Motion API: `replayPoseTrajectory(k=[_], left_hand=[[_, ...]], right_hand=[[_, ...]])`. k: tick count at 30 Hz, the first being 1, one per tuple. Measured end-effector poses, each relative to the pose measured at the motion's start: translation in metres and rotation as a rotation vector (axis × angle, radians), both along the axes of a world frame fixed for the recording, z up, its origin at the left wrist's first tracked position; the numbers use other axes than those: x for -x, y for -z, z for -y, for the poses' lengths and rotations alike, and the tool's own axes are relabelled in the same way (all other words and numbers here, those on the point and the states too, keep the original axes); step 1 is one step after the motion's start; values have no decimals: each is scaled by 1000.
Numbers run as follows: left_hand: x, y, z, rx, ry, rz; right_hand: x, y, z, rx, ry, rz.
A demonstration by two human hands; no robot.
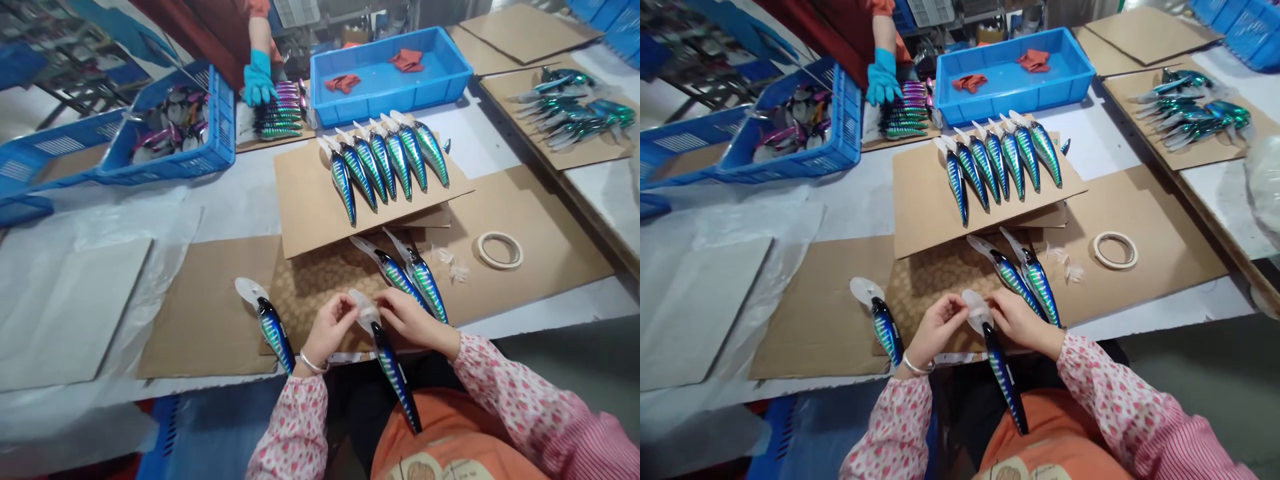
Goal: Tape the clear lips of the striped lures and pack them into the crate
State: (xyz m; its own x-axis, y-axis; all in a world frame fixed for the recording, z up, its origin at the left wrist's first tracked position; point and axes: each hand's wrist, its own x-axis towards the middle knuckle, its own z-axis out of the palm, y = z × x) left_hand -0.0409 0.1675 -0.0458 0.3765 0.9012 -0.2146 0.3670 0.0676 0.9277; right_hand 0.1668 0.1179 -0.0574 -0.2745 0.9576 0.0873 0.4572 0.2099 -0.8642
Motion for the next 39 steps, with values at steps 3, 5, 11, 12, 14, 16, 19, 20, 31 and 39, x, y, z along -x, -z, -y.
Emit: replayPoseTrajectory(k=[3,5,11,12,14,16,19,20,31,39], left_hand=[[5,2,19,119,24,109],[8,4,25,163,32,169],[11,5,25,116,106,190],[10,4,25,69,122,155],[8,4,25,-34,147,65],[5,5,26,-118,145,-17],[-2,10,27,-211,81,-106],[-4,11,27,-245,53,-138],[-14,21,29,-472,-54,-334],[-17,30,41,-546,-188,-380]], right_hand=[[0,7,-16,53,-110,77],[1,11,-22,50,-186,124],[8,23,-27,-74,-272,237],[9,24,-28,-92,-279,260],[10,27,-29,-85,-278,288],[10,27,-32,-39,-266,290],[10,25,-37,7,-268,281],[11,24,-39,11,-272,280],[12,14,-36,79,-246,178],[21,20,-21,70,-92,246]])
